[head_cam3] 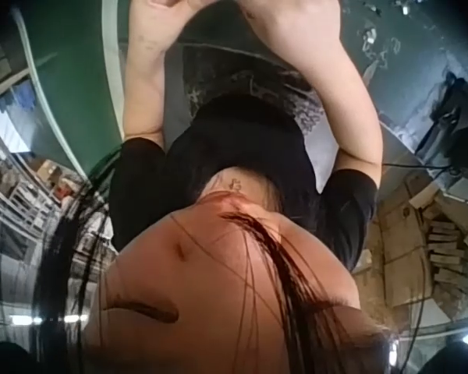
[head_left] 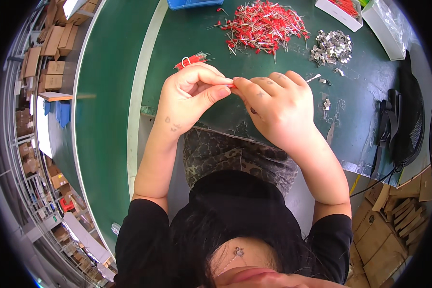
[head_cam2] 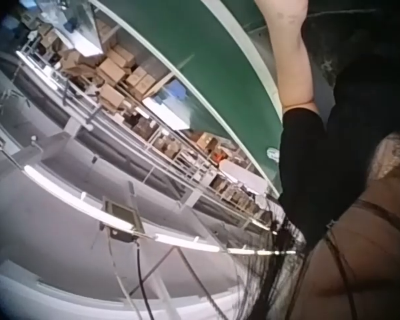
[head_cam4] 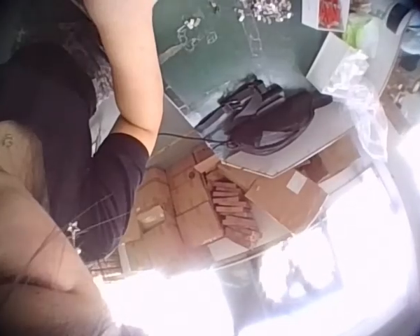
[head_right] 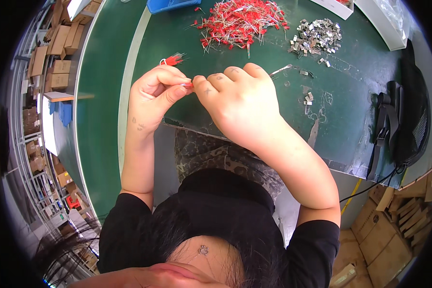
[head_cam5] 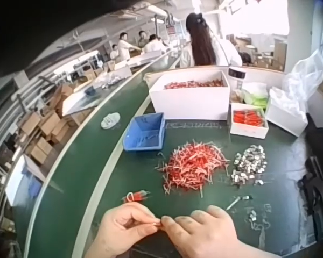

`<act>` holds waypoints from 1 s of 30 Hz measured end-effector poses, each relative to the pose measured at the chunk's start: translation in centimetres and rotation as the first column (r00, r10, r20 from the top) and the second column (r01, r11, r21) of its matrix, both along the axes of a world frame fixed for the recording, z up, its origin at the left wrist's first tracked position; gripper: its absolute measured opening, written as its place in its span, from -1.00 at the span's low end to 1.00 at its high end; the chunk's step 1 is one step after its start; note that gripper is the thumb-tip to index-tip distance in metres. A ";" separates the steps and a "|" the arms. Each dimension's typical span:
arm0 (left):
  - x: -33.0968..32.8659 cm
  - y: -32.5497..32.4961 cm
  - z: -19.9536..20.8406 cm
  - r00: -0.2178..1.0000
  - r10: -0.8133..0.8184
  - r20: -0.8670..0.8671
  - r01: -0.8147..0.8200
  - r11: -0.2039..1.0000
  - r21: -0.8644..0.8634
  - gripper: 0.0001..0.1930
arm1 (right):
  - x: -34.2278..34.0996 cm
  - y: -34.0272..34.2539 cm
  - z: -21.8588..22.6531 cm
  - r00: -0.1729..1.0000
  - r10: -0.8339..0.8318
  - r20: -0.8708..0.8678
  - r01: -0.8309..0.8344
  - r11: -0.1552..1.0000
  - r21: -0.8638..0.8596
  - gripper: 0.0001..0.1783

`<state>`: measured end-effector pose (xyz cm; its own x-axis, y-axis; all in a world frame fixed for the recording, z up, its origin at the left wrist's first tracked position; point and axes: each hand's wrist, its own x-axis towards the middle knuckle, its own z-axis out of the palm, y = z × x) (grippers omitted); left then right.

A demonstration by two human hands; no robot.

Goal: Assembling small electronic or mechanical parts on a circular base using a manual screwdriver.

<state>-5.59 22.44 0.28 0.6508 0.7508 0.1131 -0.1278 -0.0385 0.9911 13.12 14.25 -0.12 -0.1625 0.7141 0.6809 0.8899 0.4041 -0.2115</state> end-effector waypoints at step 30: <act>0.3 -1.4 -0.6 0.986 0.118 0.120 -0.125 0.991 0.055 -0.88 | -0.2 -0.3 0.4 0.999 -0.027 0.032 0.025 0.998 0.063 -0.71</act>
<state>-5.27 21.05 -0.28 0.5351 0.8125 0.2314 -0.2322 -0.1219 0.9650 12.97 14.00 0.24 -0.1674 0.6747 0.7189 0.9064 0.3922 -0.1571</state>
